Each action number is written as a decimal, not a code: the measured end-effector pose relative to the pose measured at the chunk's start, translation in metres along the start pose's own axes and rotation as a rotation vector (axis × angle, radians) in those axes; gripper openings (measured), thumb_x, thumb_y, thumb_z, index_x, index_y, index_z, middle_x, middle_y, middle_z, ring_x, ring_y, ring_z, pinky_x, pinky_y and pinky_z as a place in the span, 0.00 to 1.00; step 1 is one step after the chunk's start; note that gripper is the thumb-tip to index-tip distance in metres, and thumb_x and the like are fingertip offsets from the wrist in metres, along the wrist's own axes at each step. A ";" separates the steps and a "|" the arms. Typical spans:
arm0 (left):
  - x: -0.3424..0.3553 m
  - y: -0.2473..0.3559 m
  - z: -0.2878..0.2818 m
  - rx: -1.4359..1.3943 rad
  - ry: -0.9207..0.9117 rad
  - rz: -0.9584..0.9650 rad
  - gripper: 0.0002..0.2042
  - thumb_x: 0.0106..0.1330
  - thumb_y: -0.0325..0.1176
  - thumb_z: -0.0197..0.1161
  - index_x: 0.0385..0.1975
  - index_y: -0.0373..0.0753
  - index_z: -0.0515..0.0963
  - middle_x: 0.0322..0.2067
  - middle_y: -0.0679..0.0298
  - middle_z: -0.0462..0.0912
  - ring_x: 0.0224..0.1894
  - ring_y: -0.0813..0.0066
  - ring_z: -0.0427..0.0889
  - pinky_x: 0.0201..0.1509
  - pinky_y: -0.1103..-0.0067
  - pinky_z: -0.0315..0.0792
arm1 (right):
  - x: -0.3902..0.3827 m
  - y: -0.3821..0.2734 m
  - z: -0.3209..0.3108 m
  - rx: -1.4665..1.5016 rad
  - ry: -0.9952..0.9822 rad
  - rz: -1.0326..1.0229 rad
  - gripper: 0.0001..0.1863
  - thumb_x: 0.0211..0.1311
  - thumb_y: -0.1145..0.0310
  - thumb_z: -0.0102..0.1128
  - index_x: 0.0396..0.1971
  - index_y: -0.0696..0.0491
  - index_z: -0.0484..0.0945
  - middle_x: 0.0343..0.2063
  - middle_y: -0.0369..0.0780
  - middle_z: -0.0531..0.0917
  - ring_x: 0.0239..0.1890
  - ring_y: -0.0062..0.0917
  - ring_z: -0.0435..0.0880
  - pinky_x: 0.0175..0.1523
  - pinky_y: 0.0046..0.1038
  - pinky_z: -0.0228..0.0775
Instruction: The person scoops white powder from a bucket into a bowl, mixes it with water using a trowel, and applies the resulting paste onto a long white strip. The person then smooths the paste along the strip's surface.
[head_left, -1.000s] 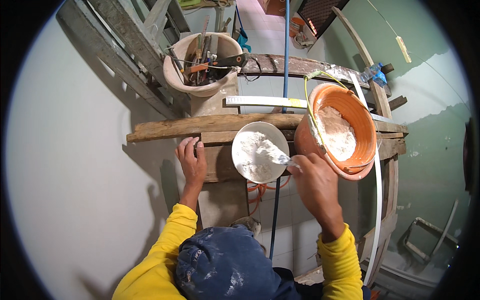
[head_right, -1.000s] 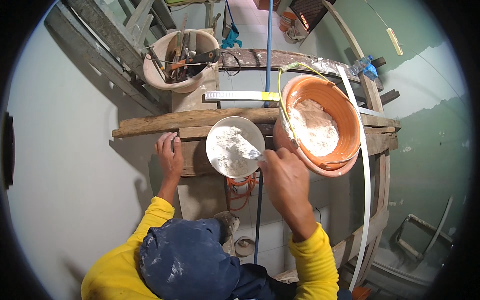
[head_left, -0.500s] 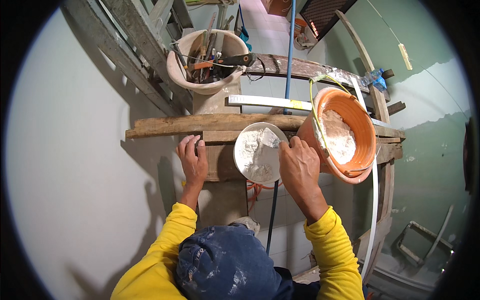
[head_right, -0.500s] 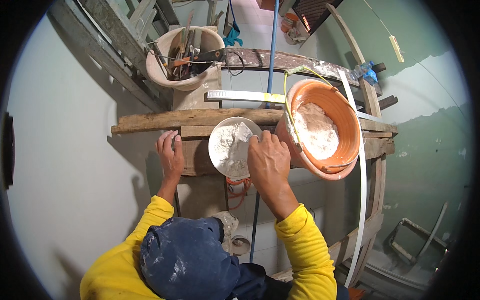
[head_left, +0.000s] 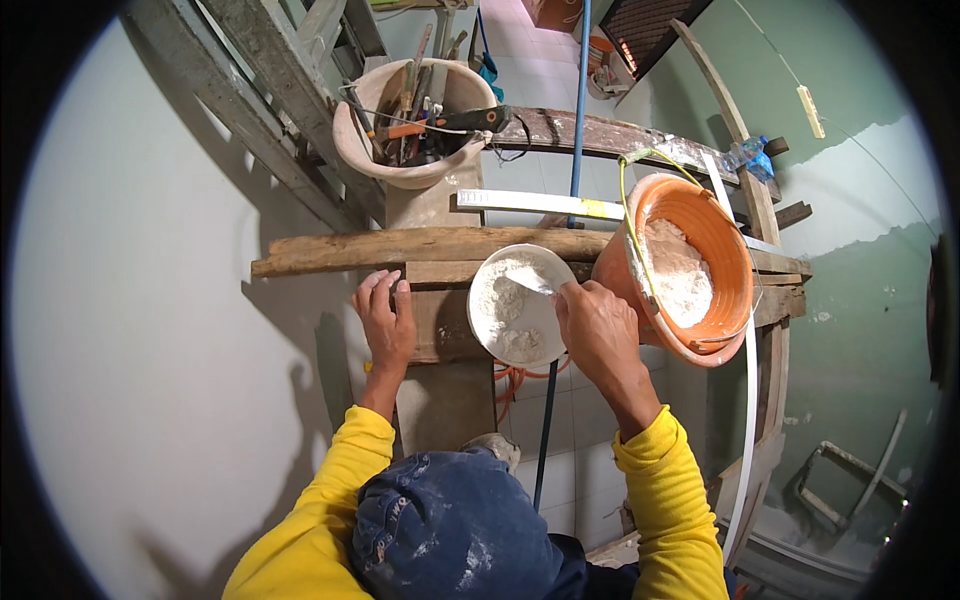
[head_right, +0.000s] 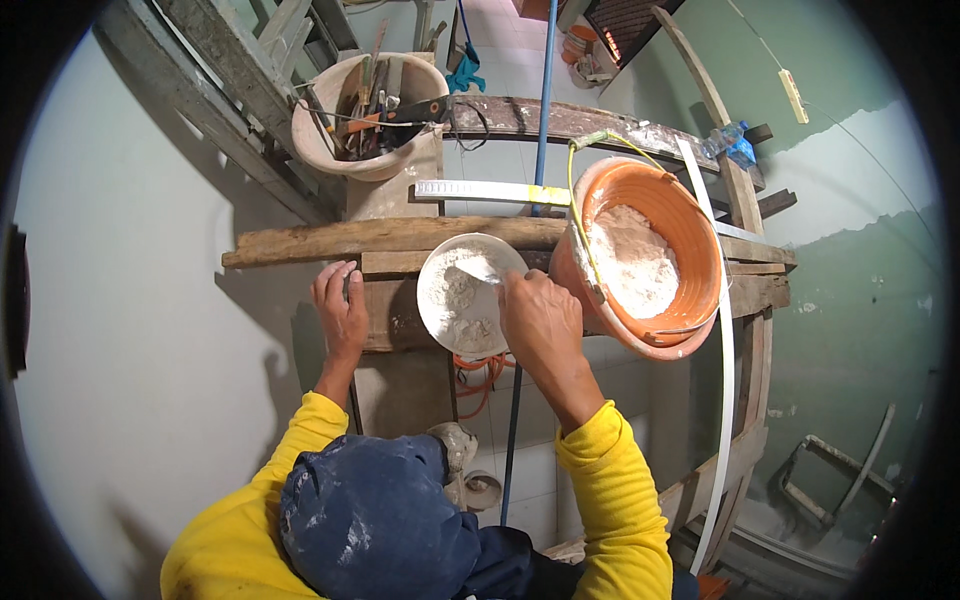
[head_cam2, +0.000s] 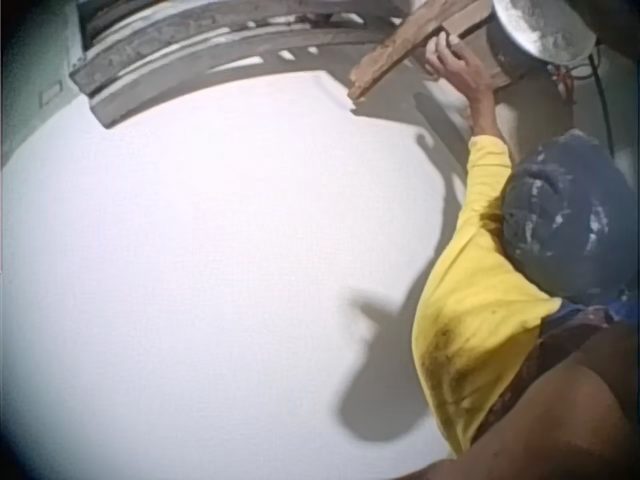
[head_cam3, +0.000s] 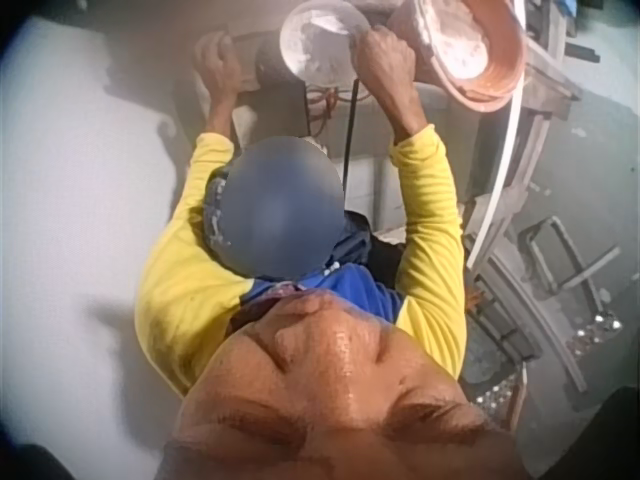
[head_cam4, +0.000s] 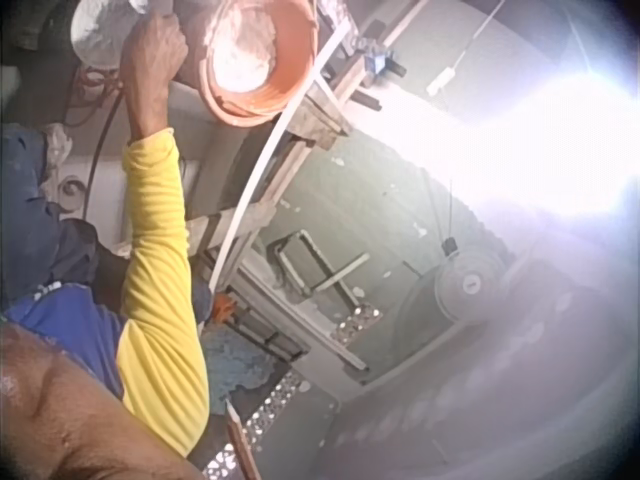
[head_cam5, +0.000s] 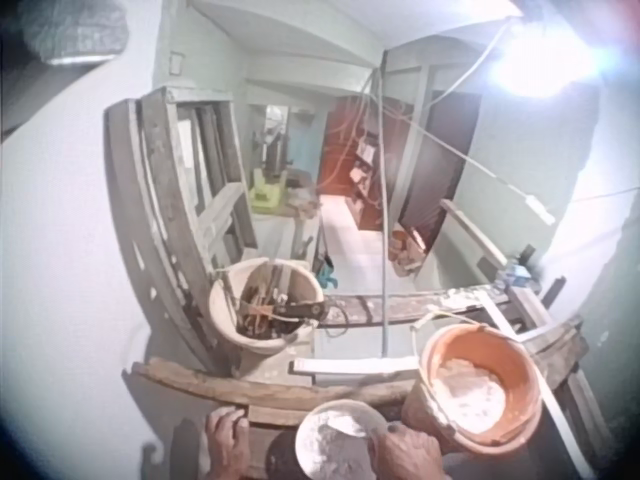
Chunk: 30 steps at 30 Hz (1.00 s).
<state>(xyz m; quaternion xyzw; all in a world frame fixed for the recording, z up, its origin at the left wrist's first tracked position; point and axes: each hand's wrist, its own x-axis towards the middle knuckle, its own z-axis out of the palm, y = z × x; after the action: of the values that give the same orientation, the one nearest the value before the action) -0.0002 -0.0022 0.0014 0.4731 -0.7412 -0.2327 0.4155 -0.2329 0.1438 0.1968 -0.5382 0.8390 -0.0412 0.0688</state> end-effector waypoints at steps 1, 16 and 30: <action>0.000 0.000 -0.001 0.004 0.001 0.006 0.14 0.80 0.38 0.61 0.53 0.36 0.84 0.55 0.55 0.81 0.61 0.54 0.76 0.69 0.61 0.69 | -0.003 -0.002 0.000 0.015 -0.024 -0.022 0.11 0.73 0.62 0.63 0.36 0.54 0.85 0.33 0.50 0.87 0.34 0.50 0.89 0.39 0.50 0.81; -0.003 -0.006 0.003 0.040 0.002 0.019 0.12 0.78 0.35 0.62 0.52 0.34 0.84 0.55 0.52 0.82 0.61 0.51 0.76 0.70 0.59 0.67 | -0.065 0.070 -0.167 -0.020 0.216 0.192 0.08 0.64 0.65 0.73 0.41 0.49 0.89 0.39 0.40 0.88 0.42 0.39 0.89 0.54 0.46 0.73; -0.002 -0.004 0.000 0.048 -0.060 0.006 0.14 0.81 0.37 0.58 0.54 0.34 0.84 0.57 0.54 0.81 0.63 0.53 0.75 0.71 0.60 0.67 | 0.012 0.211 -0.061 -0.634 0.109 0.119 0.05 0.63 0.67 0.66 0.32 0.50 0.90 0.35 0.42 0.88 0.42 0.39 0.89 0.52 0.46 0.69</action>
<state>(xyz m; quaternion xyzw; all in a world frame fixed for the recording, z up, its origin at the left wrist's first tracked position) 0.0027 -0.0024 -0.0023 0.4734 -0.7603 -0.2276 0.3822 -0.4371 0.2204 0.2261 -0.4798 0.8426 0.1973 -0.1448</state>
